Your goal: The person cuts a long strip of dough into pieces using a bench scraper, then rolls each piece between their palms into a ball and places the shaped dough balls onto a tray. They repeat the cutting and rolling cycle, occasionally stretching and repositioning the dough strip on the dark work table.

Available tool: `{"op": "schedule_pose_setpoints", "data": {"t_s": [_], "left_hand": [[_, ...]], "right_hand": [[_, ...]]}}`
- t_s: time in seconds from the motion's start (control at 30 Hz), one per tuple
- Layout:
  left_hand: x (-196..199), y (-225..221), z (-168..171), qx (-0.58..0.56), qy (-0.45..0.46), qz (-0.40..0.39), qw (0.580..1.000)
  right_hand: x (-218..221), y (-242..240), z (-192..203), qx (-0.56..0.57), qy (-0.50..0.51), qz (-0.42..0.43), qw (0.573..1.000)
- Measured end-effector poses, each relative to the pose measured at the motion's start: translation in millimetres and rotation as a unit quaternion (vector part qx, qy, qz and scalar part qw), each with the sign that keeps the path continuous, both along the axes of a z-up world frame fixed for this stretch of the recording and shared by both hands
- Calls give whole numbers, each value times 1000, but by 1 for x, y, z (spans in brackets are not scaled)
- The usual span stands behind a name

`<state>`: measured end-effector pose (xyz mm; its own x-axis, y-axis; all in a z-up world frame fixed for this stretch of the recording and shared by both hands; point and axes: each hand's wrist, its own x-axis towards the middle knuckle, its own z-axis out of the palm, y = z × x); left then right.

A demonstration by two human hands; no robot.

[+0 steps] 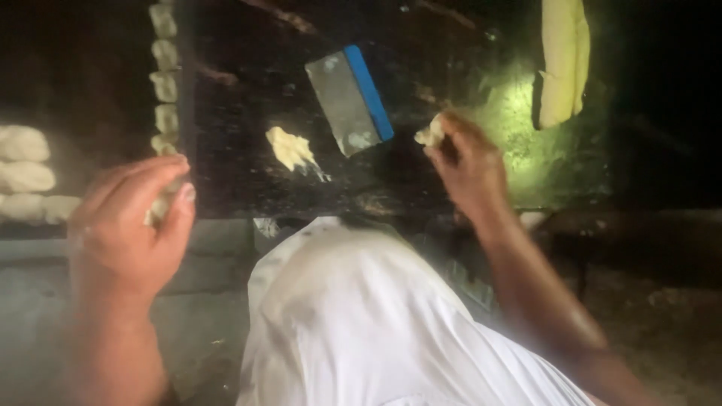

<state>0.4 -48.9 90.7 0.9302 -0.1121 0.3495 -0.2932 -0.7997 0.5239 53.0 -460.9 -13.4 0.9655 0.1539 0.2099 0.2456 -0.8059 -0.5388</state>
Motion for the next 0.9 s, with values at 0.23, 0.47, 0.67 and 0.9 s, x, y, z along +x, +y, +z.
{"op": "schedule_pose_setpoints", "data": {"t_s": [0.23, 0.47, 0.67, 0.9], "left_hand": [[-32, 50, -17, -36, -12, 64, 997], [-41, 79, -36, -93, -15, 63, 993], [-46, 109, -37, -102, -28, 67, 992], [-50, 122, -40, -81, -20, 112, 990]], "right_hand": [[2, 55, 24, -170, -69, 76, 980], [22, 159, 18, -25, 155, 86, 984], [10, 197, 1, -208, -29, 253, 944], [69, 118, 77, 274, 329, 462, 777]]}}
